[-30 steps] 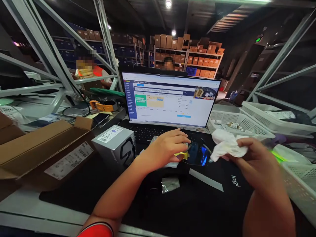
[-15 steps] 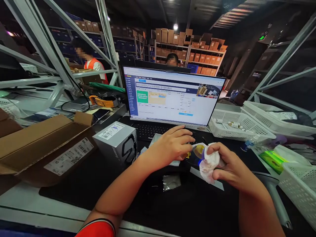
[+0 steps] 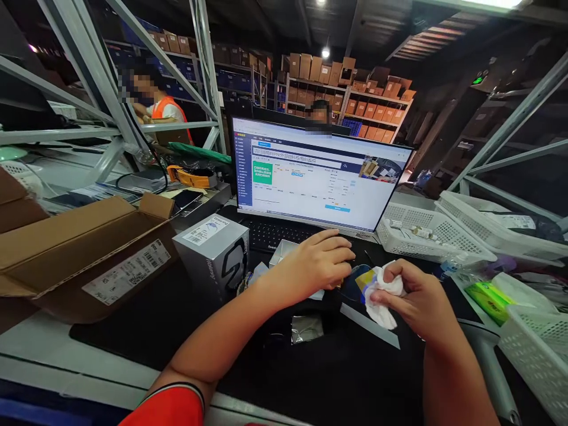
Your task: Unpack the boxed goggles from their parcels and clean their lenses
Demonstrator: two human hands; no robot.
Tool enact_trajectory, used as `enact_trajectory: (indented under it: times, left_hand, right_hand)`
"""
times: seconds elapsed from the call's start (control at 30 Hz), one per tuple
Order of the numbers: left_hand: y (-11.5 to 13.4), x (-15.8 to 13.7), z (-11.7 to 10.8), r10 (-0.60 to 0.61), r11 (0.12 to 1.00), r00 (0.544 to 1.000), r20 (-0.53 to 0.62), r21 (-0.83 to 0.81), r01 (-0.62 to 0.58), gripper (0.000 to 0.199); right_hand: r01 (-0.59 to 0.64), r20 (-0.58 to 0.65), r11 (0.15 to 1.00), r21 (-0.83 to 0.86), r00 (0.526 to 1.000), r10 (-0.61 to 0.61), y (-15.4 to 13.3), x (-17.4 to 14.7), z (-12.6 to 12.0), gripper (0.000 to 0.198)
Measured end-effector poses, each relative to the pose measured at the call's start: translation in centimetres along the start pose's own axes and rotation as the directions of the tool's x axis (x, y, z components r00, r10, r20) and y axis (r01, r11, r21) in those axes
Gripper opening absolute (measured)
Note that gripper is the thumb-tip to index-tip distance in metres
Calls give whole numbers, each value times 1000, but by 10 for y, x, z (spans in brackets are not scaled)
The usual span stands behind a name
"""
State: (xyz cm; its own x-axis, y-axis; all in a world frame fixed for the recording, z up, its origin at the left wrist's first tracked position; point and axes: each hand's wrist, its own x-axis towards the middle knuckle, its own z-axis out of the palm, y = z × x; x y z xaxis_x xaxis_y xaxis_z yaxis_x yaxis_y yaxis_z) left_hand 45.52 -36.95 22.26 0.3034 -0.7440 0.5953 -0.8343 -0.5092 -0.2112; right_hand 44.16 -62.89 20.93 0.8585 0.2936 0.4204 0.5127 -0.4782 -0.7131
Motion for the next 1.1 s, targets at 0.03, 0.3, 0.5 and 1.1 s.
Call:
enact_trajectory:
  times: [0.03, 0.3, 0.5, 1.1]
  left_hand:
    - [3, 0, 0, 4, 999, 1000, -14, 53, -3, 9]
    - [7, 0, -1, -252, 960, 948, -196, 69, 270, 80]
    - [11, 3, 36, -850, 263, 525, 38, -834, 485, 81]
    - [28, 9, 37, -828, 413, 501, -252, -878, 241, 65]
  right_hand:
    - [9, -27, 1000, -20, 1000, -10, -3, 0, 2, 37]
    - [12, -305, 978, 208, 951, 54, 3, 0, -2, 36]
    - [115, -678, 987, 115, 735, -7, -1, 4, 26, 34]
    - [57, -416, 964, 261, 907, 59, 7, 7, 39, 26]
